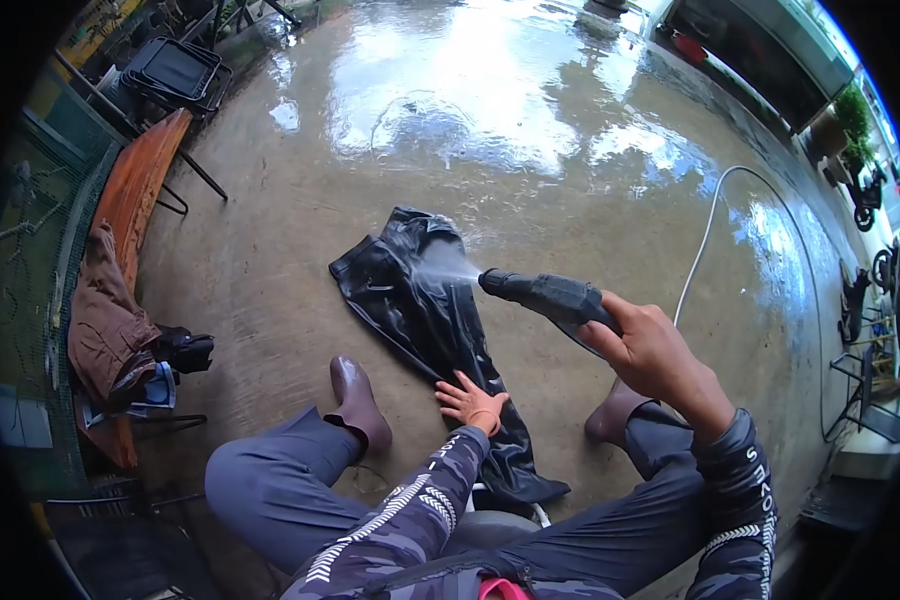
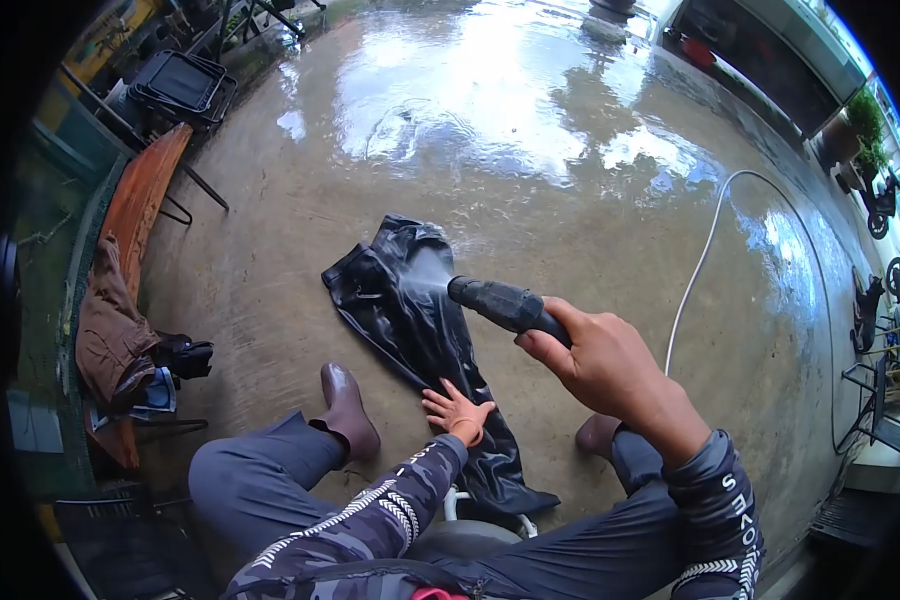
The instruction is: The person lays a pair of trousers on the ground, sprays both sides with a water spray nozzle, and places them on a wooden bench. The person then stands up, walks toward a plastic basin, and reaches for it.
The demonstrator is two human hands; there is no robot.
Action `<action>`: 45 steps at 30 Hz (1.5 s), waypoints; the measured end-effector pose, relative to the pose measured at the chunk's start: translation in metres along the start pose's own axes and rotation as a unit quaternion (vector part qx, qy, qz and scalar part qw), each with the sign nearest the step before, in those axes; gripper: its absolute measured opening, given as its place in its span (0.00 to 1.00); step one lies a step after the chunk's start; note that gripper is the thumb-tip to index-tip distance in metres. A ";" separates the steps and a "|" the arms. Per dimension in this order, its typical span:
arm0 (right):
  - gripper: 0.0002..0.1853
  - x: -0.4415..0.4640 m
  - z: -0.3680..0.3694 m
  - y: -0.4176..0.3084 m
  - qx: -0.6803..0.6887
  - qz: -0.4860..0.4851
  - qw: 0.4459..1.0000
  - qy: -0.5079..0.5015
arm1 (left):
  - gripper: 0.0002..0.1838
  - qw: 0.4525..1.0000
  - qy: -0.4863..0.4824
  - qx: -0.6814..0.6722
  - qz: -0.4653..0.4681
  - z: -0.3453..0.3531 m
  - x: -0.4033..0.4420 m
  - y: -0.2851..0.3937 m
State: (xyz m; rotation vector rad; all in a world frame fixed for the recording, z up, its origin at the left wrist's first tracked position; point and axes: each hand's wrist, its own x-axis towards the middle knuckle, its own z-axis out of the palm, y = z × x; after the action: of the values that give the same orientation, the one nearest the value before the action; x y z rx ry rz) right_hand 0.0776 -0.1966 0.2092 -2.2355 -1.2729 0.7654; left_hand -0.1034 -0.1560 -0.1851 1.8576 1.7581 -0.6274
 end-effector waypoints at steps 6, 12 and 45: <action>0.20 0.019 0.004 -0.015 0.022 -0.042 0.998 0.035 | 0.40 0.971 0.118 -0.079 0.193 0.000 0.021 -0.081; 0.27 0.019 -0.011 -0.017 0.012 -0.050 0.999 0.012 | 0.33 0.982 -0.011 -0.182 0.047 -0.047 0.029 -0.101; 0.16 -0.429 0.286 0.244 -0.046 0.393 0.918 -0.042 | 0.30 0.283 0.748 -0.499 0.334 -0.854 -0.176 -0.248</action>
State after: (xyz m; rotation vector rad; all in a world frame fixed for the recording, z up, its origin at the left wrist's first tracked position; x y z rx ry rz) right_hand -0.1391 -0.6551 -0.0520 -2.8287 -0.3902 1.0916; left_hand -0.3700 0.2661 0.5720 1.4285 0.8078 2.6669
